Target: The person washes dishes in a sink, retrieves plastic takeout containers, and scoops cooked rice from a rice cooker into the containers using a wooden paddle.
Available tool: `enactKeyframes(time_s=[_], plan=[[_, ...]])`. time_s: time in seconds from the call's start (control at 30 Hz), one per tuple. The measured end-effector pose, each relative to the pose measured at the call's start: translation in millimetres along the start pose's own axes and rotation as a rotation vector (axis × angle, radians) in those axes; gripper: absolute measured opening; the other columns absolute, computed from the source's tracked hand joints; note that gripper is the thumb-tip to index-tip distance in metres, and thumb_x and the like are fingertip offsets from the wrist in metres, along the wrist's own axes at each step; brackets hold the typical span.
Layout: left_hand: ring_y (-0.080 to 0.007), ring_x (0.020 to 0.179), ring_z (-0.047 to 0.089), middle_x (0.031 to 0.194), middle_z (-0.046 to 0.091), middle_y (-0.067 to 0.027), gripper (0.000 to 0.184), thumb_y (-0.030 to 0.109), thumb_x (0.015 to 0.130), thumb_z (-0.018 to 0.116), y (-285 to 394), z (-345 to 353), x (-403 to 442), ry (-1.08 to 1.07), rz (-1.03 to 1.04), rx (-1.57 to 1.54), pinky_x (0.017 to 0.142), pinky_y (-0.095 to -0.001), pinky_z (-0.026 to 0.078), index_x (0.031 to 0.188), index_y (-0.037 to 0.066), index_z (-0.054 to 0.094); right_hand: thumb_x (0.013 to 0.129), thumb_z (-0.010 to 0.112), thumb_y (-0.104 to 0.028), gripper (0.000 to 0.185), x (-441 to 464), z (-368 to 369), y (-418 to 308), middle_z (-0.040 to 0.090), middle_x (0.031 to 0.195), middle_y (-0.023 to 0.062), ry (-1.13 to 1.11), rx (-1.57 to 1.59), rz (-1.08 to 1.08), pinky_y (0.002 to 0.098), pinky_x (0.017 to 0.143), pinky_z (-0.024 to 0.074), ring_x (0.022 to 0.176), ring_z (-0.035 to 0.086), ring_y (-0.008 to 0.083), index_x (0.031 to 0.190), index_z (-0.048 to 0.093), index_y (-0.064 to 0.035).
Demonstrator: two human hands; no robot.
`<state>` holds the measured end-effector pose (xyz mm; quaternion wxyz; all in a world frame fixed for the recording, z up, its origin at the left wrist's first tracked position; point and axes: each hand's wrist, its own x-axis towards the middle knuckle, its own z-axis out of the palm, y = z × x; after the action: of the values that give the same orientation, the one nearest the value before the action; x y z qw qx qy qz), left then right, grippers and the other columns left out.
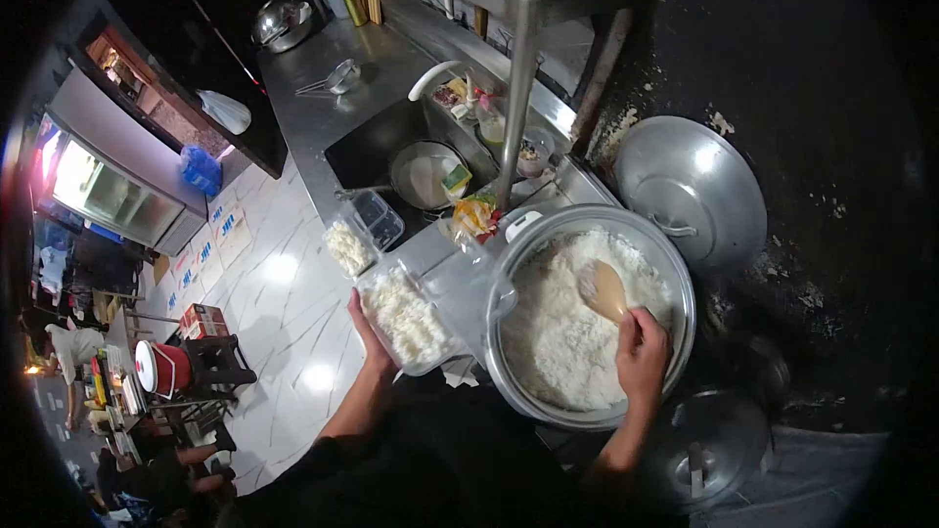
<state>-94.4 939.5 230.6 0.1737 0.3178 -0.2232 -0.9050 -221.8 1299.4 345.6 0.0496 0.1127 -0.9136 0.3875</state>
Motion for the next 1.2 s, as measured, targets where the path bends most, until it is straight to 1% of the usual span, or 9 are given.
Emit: enactKeyframes(time_s=[0.3, 0.43, 0.53, 0.63, 0.77, 0.87, 0.97, 1.1, 1.2], plan=[[-0.0333, 0.118, 0.063, 0.131, 0.064, -0.0167, 0.077, 0.068, 0.100, 0.043, 58.2, -137.7, 87.8, -0.005, -0.222, 0.083, 0.106, -0.0498, 0.049, 0.142, 0.004, 0.051, 0.100, 0.054, -0.019, 0.025, -73.6, 77.1, 61.7, 0.065, 0.086, 0.0245, 0.014, -0.331, 0.458, 0.0501, 0.074, 0.0489, 0.082, 0.067, 0.0405, 0.097, 0.067, 0.0032], [-0.0316, 0.126, 0.058, 0.138, 0.059, -0.0175, 0.076, 0.065, 0.103, 0.043, 34.0, -173.4, 130.9, 0.106, -0.258, 0.116, 0.113, -0.0456, 0.041, 0.145, 0.002, 0.048, 0.099, 0.054, -0.018, 0.028, -85.1, 103.5, 103.0, 0.068, 0.098, 0.0235, 0.049, -0.609, 0.463, 0.0484, 0.087, 0.0501, 0.098, 0.065, 0.0412, 0.104, 0.070, 0.0050], [-0.0282, 0.128, 0.053, 0.140, 0.057, -0.0150, 0.074, 0.062, 0.104, 0.042, 1.8, -185.9, 160.4, 0.087, -0.298, 0.081, 0.114, -0.0413, 0.037, 0.144, 0.001, 0.049, 0.098, 0.062, -0.028, 0.038, -77.9, 107.0, 73.6, 0.067, 0.108, 0.0267, 0.280, -0.930, 0.120, 0.0486, 0.089, 0.0484, 0.105, 0.062, 0.0431, 0.116, 0.066, 0.0049], [-0.0276, 0.132, 0.049, 0.144, 0.053, -0.0142, 0.075, 0.063, 0.106, 0.037, -27.0, -180.1, 182.9, -0.032, -0.263, -0.009, 0.116, -0.0410, 0.033, 0.145, 0.000, 0.046, 0.101, 0.059, -0.029, 0.041, -48.9, 122.1, -4.7, 0.063, 0.122, 0.0237, 0.345, -0.845, 0.242, 0.0447, 0.097, 0.0458, 0.113, 0.059, 0.0407, 0.128, 0.060, 0.0011], [-0.0319, 0.133, 0.051, 0.144, 0.053, -0.0180, 0.080, 0.065, 0.104, 0.037, -38.6, -165.3, 191.6, 0.086, -0.170, 0.282, 0.116, -0.0452, 0.036, 0.148, -0.001, 0.042, 0.094, 0.062, -0.012, 0.028, -61.2, 229.6, -58.8, 0.062, 0.119, 0.0111, 0.202, 0.058, 0.049, 0.0385, 0.095, 0.0475, 0.111, 0.060, 0.0240, 0.121, 0.063, -0.0037], [-0.0287, 0.136, 0.045, 0.148, 0.047, -0.0187, 0.078, 0.061, 0.107, 0.036, -50.3, -180.2, 199.0, 0.178, -0.076, 0.717, 0.115, -0.0424, 0.033, 0.152, -0.003, 0.037, 0.096, 0.060, -0.013, 0.034, -51.8, 305.2, -114.1, 0.060, 0.117, 0.0244, -0.260, -0.106, 0.161, 0.0510, 0.095, 0.0477, 0.111, 0.058, 0.0451, 0.128, 0.055, -0.0006], [-0.0295, 0.132, 0.049, 0.143, 0.052, -0.0184, 0.072, 0.054, 0.108, 0.041, -34.9, -171.7, 196.4, 0.101, -0.160, 0.271, 0.112, -0.0421, 0.037, 0.150, -0.004, 0.040, 0.095, 0.063, -0.014, 0.031, -57.1, 356.1, -99.0, 0.057, 0.111, 0.0239, -0.254, -0.066, -0.012, 0.0517, 0.092, 0.0467, 0.107, 0.057, 0.0460, 0.122, 0.053, -0.0007], [-0.0197, 0.099, 0.063, 0.107, 0.063, -0.0074, 0.023, 0.018, 0.105, 0.053, 9.1, -186.4, 161.2, 0.193, -0.188, 0.173, 0.083, -0.0396, 0.055, 0.123, 0.005, 0.057, 0.096, 0.061, -0.009, 0.022, -66.5, 368.8, -102.1, 0.057, 0.109, 0.0227, -0.290, 0.036, 0.062, 0.0511, 0.089, 0.0467, 0.104, 0.057, 0.0463, 0.115, 0.054, -0.0016], [-0.0160, 0.094, 0.057, 0.104, 0.059, -0.0073, 0.012, 0.013, 0.104, 0.055, 64.1, -210.7, 153.8, 0.261, 0.326, 0.766, 0.090, -0.0295, 0.048, 0.108, 0.002, 0.057, 0.096, 0.061, -0.007, 0.018, -55.7, 385.1, -94.1, 0.060, 0.104, 0.0211, -0.273, 0.145, 0.058, 0.0487, 0.084, 0.0495, 0.100, 0.060, 0.0426, 0.112, 0.057, -0.0011]])
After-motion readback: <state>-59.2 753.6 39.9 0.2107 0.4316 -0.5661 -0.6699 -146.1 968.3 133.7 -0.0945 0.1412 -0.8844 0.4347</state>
